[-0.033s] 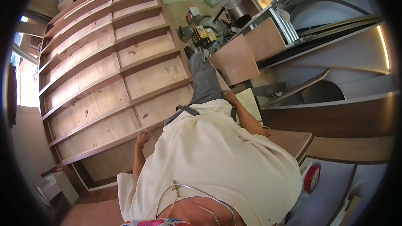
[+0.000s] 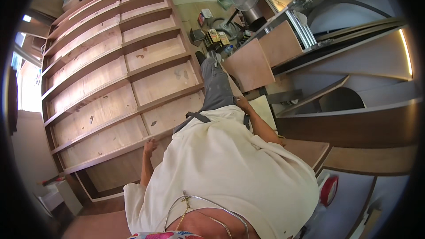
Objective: The person assembles a wooden cabinet frame by positioning and securing wooden panels and supports. They use a hammer to drive nails into the joints and handle various wooden components, including a large panel and smaller trim pieces, to construct the structure.
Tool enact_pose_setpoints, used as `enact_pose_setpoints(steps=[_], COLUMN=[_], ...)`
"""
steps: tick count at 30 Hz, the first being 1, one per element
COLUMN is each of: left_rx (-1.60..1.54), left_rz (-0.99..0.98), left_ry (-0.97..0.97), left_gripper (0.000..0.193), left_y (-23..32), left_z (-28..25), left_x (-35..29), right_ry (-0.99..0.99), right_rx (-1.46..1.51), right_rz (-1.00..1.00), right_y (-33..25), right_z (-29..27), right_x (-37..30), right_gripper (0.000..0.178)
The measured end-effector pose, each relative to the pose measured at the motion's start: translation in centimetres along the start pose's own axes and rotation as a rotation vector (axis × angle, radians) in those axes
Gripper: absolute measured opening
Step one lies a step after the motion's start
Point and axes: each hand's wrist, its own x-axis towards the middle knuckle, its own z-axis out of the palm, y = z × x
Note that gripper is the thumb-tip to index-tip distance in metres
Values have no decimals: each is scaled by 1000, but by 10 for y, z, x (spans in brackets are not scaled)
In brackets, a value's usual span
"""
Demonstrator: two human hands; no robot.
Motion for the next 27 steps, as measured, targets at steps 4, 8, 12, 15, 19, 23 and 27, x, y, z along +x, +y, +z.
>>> enact_pose_setpoints(steps=[4,8,12,15,19,23,27], left_rx=[-395,-500,-444,-282,72,458,815], left_rz=[-182,-120,-104,-98,76,160,566], left_ry=[165,349,384,375,346,243,440], left_gripper=[33,30,33,34,35,32,23], left_y=[75,99,114,158,261,485,655], left_z=[-12,-50,-82,-83,-84,-71,-59], left_x=[1,10,32,60,141,254,437], right_ry=[-18,-59,-84,-151,-246,-26,148], right_rx=[55,209,74,128,92,-271,-287], right_rz=[14,-65,-29,28,11,-381,-770], right_y=[2,-21,-64,-82,-112,-216,-384], right_z=[-17,-26,-35,-54,-120,-200,-211], right_x=[31,91,141,189,362,601,793], right_gripper=[38,42,40,45,48,44,28])
